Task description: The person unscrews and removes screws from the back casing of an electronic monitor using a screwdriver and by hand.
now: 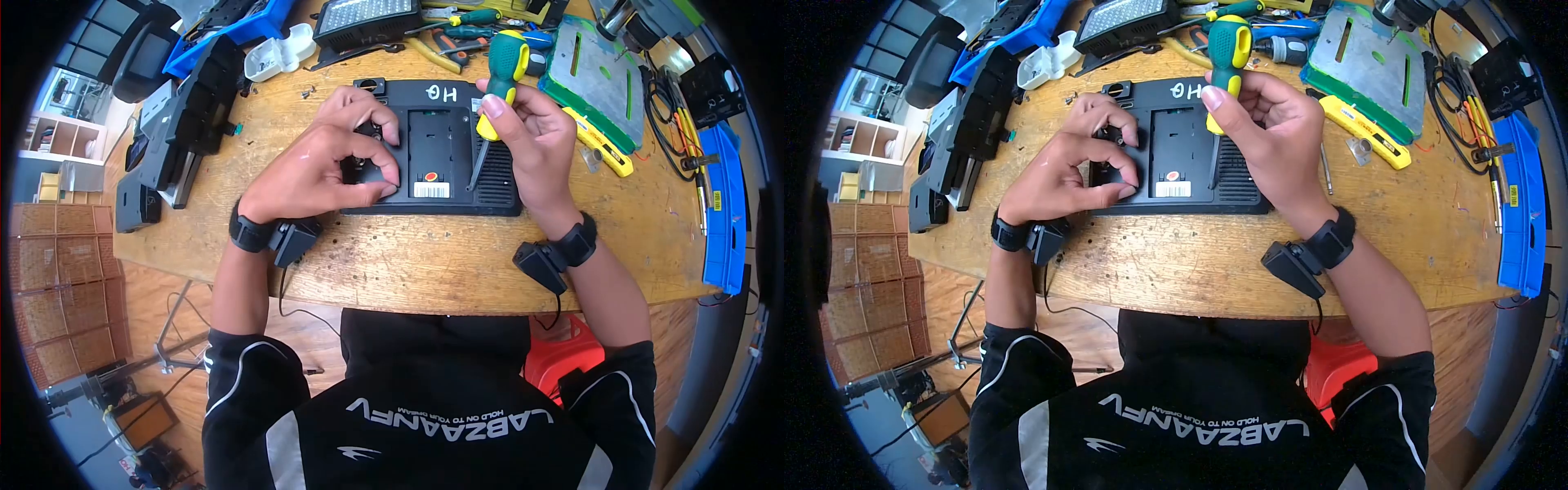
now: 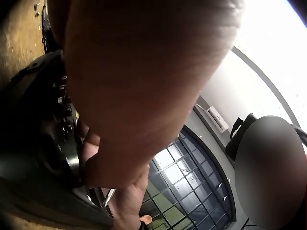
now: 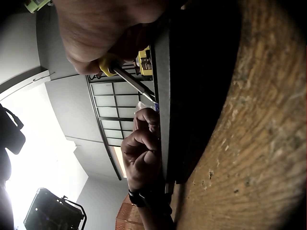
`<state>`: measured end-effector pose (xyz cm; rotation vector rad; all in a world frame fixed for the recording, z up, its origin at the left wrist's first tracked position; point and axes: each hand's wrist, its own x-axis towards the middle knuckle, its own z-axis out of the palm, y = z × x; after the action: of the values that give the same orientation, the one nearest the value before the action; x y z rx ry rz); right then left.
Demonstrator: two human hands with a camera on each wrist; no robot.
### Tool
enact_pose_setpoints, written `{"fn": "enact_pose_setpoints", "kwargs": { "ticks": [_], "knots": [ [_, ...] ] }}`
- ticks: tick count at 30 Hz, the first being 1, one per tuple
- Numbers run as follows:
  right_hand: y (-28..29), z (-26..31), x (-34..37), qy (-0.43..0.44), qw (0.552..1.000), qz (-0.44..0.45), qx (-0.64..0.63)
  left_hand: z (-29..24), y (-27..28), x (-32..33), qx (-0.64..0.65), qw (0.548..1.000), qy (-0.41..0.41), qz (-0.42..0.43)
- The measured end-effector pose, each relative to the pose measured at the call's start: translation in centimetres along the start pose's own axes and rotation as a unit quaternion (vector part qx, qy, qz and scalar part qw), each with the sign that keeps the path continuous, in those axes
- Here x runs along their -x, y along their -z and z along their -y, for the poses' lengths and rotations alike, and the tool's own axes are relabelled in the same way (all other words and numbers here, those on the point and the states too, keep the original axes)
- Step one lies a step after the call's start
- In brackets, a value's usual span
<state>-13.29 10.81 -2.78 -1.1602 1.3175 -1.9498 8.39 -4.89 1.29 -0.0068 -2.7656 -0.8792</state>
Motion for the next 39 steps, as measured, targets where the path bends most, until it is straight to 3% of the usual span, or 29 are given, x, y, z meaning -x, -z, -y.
{"fn": "enact_pose_setpoints", "kwargs": {
  "ticks": [17, 22, 29, 36, 39],
  "knots": [
    [0.18, -0.21, -0.16, 0.005, 1.0, 0.004, 0.008, 0.15, 0.03, -0.19, 0.003, 0.999, -0.027, -0.018],
    [0.13, -0.22, -0.08, 0.013, 1.0, 0.006, 0.007, -0.1, -0.23, -0.29, 0.0, 0.999, 0.007, -0.034],
    [0.14, -0.39, -0.09, 0.018, 1.0, 0.007, 0.014, 0.32, -0.08, -0.23, 0.008, 0.999, -0.04, -0.009],
    [0.16, -0.33, -0.13, 0.015, 1.0, 0.01, 0.004, 0.45, -0.31, -0.14, -0.01, 0.999, -0.005, -0.033],
    [0.13, -0.31, -0.06, 0.011, 1.0, 0.007, -0.004, 0.39, -0.05, -0.42, 0.01, 0.999, -0.039, -0.03]
  ]
}}
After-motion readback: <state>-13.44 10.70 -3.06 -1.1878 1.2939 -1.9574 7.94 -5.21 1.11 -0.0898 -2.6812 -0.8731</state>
